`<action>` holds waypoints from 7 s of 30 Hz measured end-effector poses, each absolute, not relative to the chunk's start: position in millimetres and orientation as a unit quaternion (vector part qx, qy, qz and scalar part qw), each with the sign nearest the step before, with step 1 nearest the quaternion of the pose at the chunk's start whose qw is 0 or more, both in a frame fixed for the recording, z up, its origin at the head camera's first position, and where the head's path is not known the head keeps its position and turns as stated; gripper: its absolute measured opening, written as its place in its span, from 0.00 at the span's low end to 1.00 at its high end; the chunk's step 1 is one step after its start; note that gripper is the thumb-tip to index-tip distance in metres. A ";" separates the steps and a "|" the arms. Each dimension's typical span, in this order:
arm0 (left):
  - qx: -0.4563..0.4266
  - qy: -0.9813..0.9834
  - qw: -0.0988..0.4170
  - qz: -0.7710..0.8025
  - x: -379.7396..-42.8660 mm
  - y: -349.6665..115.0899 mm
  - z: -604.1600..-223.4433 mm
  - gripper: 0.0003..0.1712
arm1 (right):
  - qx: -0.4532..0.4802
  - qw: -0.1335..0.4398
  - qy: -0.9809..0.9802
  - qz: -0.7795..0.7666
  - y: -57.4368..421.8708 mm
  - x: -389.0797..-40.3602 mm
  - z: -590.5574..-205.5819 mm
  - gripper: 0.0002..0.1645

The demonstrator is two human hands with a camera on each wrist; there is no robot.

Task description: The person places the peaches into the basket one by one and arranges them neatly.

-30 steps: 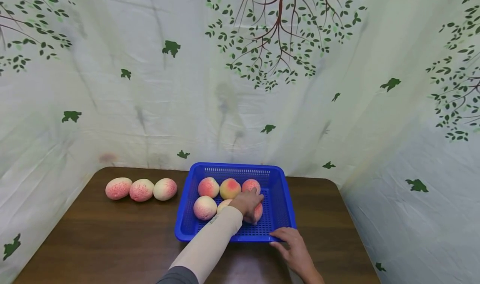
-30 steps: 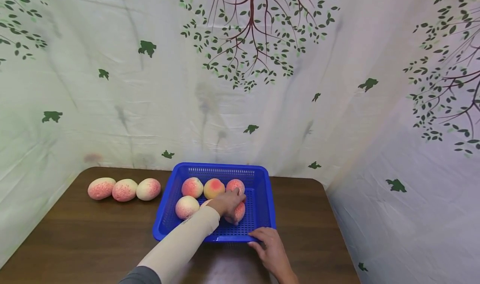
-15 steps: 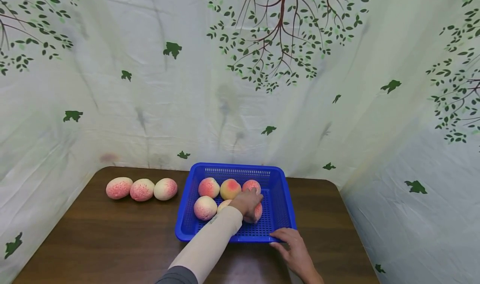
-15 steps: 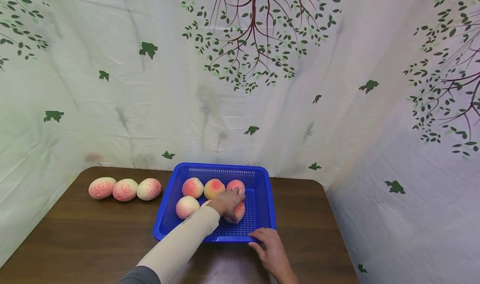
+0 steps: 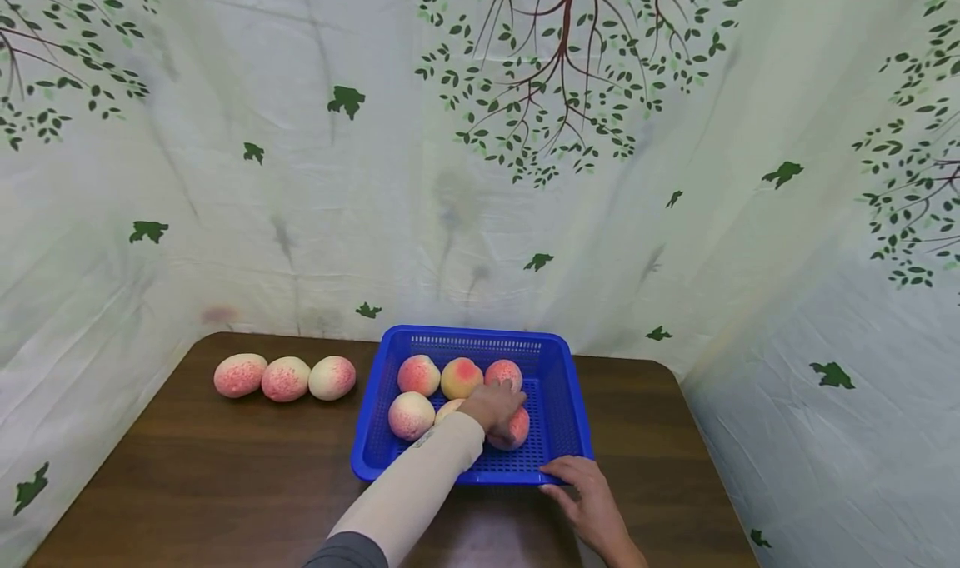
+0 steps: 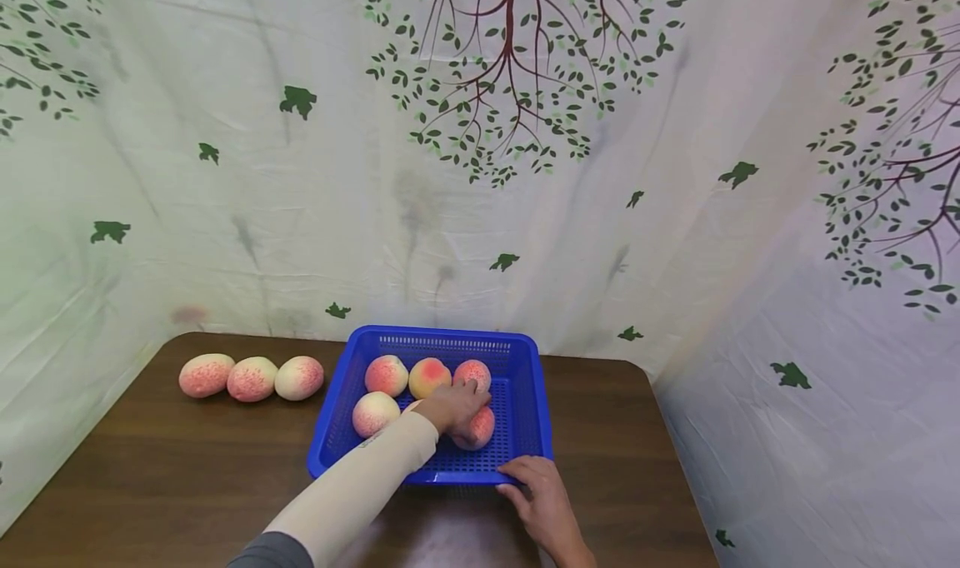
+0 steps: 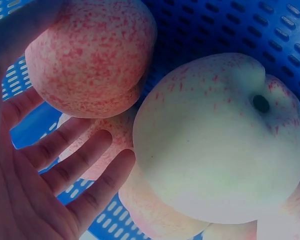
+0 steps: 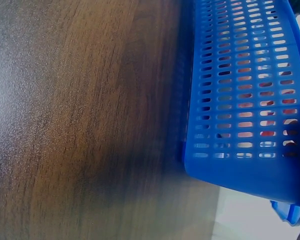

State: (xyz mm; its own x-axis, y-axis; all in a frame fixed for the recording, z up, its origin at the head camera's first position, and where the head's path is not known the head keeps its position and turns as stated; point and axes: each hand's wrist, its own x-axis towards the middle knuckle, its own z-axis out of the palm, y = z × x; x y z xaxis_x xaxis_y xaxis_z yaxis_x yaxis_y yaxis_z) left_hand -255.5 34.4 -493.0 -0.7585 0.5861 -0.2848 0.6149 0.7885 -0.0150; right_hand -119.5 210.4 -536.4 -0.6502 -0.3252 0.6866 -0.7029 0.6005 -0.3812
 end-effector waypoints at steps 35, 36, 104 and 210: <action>0.201 0.833 0.120 0.501 -282.0 -92.0 -427.2 0.32 | 0.306 0.287 -0.846 0.327 215.2 -117.3 -538.2 0.20; 0.193 0.823 0.104 0.524 -283.1 -99.6 -425.3 0.31 | 0.304 0.287 -0.847 0.326 216.1 -117.2 -537.7 0.20; -0.007 0.924 -0.140 0.357 -254.8 -234.8 -551.8 0.36 | 0.310 0.282 -0.847 0.328 210.0 -118.2 -538.9 0.21; 0.404 0.906 -0.046 0.115 -191.2 -148.0 -407.6 0.37 | 0.311 0.275 -0.850 0.323 217.5 -109.3 -535.7 0.20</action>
